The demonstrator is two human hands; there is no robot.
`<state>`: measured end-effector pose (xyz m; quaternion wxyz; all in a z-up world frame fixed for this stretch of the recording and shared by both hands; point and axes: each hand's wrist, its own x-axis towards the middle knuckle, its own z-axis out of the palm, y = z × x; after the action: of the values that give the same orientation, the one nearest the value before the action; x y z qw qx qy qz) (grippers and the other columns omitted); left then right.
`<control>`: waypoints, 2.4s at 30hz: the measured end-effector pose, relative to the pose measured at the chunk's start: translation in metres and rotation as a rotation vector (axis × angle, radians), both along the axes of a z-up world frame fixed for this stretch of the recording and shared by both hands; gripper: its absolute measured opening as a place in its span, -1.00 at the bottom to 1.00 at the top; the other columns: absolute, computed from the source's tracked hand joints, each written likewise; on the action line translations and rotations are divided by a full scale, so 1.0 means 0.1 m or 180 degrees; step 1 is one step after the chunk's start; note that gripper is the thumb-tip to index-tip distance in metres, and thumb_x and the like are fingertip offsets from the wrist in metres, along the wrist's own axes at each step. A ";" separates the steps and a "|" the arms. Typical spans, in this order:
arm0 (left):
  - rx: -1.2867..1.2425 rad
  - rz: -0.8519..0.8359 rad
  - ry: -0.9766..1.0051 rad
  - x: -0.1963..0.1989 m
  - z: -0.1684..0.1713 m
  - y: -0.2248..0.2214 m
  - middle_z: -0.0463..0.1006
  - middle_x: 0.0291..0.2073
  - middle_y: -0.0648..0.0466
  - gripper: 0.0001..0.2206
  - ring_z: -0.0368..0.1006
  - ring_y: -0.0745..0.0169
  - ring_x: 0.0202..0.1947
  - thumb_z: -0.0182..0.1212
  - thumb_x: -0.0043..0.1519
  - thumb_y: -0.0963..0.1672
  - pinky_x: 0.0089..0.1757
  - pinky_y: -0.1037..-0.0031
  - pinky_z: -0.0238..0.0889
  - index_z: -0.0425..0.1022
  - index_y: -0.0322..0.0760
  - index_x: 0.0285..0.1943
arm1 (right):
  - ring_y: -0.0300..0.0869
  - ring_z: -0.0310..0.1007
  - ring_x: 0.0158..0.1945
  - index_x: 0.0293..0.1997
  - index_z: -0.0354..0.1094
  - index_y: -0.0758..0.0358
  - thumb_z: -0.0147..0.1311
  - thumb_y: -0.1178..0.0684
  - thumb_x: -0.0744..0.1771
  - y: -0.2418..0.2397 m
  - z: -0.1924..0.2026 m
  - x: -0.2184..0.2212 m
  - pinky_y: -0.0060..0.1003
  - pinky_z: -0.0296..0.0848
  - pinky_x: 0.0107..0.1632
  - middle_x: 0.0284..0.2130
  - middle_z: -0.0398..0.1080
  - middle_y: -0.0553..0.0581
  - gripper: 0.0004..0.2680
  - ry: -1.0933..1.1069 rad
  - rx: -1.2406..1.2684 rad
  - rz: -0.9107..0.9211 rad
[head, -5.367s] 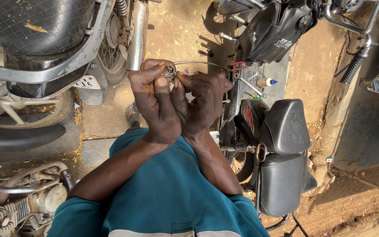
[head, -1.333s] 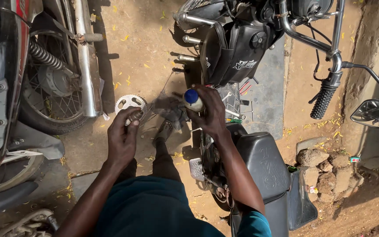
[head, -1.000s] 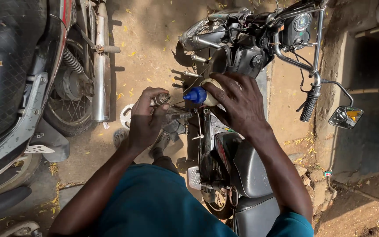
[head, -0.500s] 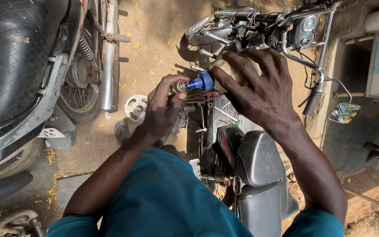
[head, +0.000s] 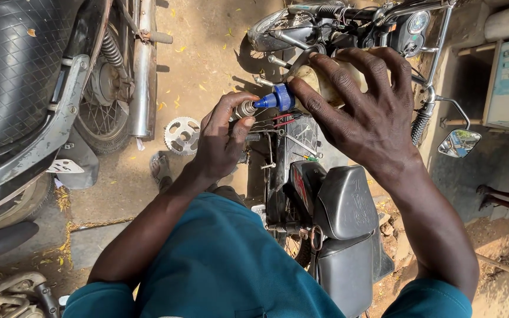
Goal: Repairing motorcycle components including cables and carburetor parts.
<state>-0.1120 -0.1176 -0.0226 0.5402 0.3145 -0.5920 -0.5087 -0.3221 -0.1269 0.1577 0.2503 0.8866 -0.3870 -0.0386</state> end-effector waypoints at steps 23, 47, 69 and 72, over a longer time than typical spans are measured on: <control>-0.0152 0.0012 -0.0142 -0.10 -0.09 0.08 0.51 0.06 -0.16 -0.67 0.55 -0.06 0.04 -0.06 0.54 -0.02 0.07 0.23 0.39 0.35 -0.37 0.27 | 0.00 0.31 0.30 0.36 0.35 -0.36 0.33 0.08 0.39 0.12 -0.08 -0.14 0.11 0.19 0.39 0.30 0.35 -0.05 -0.60 0.0061 -0.0093 0.0069; 0.0078 -0.1290 -0.0207 -1.14 -0.53 0.11 0.30 -0.40 0.09 -0.66 0.22 0.48 -0.52 0.05 0.65 0.01 -0.42 0.66 0.10 0.25 -0.36 0.30 | -0.01 0.46 0.21 0.32 0.18 0.25 0.44 0.08 0.23 3.56 -3.60 -2.61 -0.12 0.41 0.26 0.10 0.46 0.25 -0.44 -0.4735 -0.1243 -0.5184; 0.0565 -0.1379 0.0251 -2.00 -0.43 0.56 0.28 -0.37 0.21 -0.67 0.10 0.56 -0.41 -0.03 0.57 -0.03 -0.31 0.65 0.05 0.26 -0.39 0.33 | 0.15 0.21 0.34 0.45 -0.12 0.28 0.48 0.03 0.21 4.22 -3.92 -3.30 0.13 0.04 0.42 0.26 0.23 0.38 -0.25 -0.3852 -0.1751 -0.5572; 0.0426 -0.1242 0.0126 -1.96 -0.42 0.58 0.31 -0.30 0.19 -0.67 0.16 0.54 -0.33 -0.04 0.59 -0.04 -0.25 0.61 0.13 0.26 -0.38 0.36 | 0.03 0.31 0.34 0.40 0.06 0.31 0.18 0.08 0.43 3.98 -3.81 -2.77 0.06 0.28 0.43 0.27 0.28 0.29 -0.60 -0.4654 -0.2526 -0.4846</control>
<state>-0.3085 -0.0597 -0.0643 0.4209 0.2189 -0.5959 -0.6480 -0.5994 0.2712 -0.2236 0.1390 0.0872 -0.8656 0.4731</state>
